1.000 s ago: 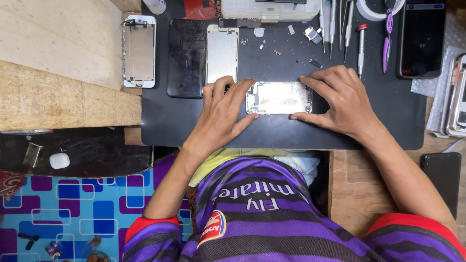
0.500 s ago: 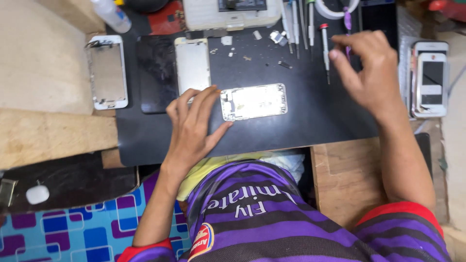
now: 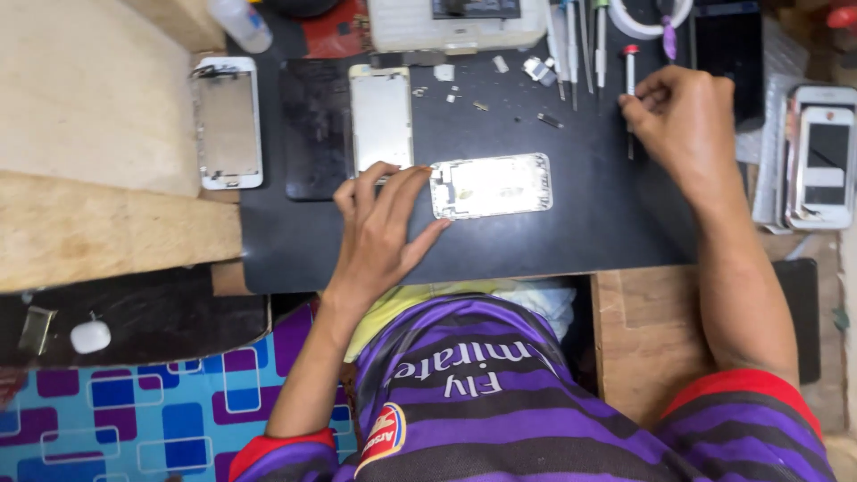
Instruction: A technician is disassembling a mobile phone screen assembly, removing small screws and internal components using a precision screwdriver.
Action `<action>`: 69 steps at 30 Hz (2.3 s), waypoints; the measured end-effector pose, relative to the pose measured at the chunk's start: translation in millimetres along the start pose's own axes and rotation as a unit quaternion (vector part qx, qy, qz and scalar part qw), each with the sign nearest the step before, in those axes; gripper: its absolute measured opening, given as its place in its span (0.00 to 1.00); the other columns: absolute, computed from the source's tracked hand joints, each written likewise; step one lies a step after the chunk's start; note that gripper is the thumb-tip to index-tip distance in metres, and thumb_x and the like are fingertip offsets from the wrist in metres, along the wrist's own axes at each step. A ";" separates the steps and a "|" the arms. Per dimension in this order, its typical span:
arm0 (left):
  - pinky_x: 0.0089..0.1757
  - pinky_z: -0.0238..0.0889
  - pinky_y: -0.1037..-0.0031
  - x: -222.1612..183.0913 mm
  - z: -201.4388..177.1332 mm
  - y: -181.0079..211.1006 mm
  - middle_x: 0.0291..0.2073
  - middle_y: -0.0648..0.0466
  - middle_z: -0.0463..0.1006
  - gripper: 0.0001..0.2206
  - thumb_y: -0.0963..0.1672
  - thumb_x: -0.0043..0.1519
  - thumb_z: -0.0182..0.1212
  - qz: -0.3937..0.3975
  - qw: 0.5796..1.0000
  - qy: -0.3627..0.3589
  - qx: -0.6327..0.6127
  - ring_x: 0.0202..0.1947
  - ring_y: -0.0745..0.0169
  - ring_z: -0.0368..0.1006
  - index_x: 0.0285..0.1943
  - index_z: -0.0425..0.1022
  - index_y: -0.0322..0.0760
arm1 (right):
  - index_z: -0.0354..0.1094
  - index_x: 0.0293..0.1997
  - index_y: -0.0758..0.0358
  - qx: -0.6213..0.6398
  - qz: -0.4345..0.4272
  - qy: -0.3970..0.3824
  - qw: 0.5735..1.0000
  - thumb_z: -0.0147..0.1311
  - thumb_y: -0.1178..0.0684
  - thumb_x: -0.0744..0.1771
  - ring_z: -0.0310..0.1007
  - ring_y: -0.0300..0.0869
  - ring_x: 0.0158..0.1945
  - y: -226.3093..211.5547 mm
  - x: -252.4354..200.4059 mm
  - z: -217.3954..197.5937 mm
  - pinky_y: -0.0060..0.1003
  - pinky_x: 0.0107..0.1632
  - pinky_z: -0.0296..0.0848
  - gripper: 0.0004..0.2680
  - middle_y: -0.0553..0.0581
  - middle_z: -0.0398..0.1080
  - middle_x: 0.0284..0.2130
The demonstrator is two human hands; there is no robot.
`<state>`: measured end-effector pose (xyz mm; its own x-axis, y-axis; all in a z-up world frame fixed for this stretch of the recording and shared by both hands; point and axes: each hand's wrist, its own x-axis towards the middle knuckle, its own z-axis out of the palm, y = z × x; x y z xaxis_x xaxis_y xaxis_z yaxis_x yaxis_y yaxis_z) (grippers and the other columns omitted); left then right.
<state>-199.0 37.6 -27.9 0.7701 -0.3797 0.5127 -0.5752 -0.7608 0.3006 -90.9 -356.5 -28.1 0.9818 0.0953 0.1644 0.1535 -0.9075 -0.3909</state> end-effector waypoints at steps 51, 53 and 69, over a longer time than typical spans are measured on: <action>0.54 0.45 0.55 1.2 8.5 -7.6 0.52 0.50 0.75 0.14 0.49 0.56 0.75 -0.044 0.993 0.062 -0.095 0.57 0.45 0.63 0.43 0.83 0.37 | 0.50 0.64 0.74 0.440 -0.361 0.064 0.820 0.57 0.71 0.67 0.81 0.58 0.30 -173.1 0.3 87.9 0.49 0.30 0.81 0.20 0.74 0.78 0.34; 0.54 0.45 0.55 2.2 8.7 -8.3 0.52 0.50 0.75 0.14 0.49 0.56 0.75 -0.043 0.993 0.065 -0.092 0.57 0.45 0.63 0.43 0.83 0.37 | 0.51 0.64 0.74 0.438 -0.363 0.066 0.820 0.57 0.71 0.67 0.81 0.58 0.30 -174.1 1.5 87.1 0.49 0.30 0.81 0.20 0.74 0.78 0.34; 0.54 0.45 0.55 -0.4 11.7 -7.9 0.54 0.50 0.74 0.14 0.49 0.56 0.75 -0.035 0.993 0.074 -0.084 0.58 0.45 0.62 0.43 0.82 0.37 | 0.59 0.62 0.71 0.400 -0.397 0.091 0.821 0.63 0.72 0.63 0.80 0.58 0.33 -174.7 -6.8 92.1 0.49 0.32 0.79 0.21 0.72 0.77 0.36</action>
<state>-191.5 37.7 -39.9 0.7679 -0.2379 0.5948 -0.5693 -0.6790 0.4634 -114.2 -161.0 -44.3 0.5143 0.3986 0.7593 0.8332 -0.0226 -0.5525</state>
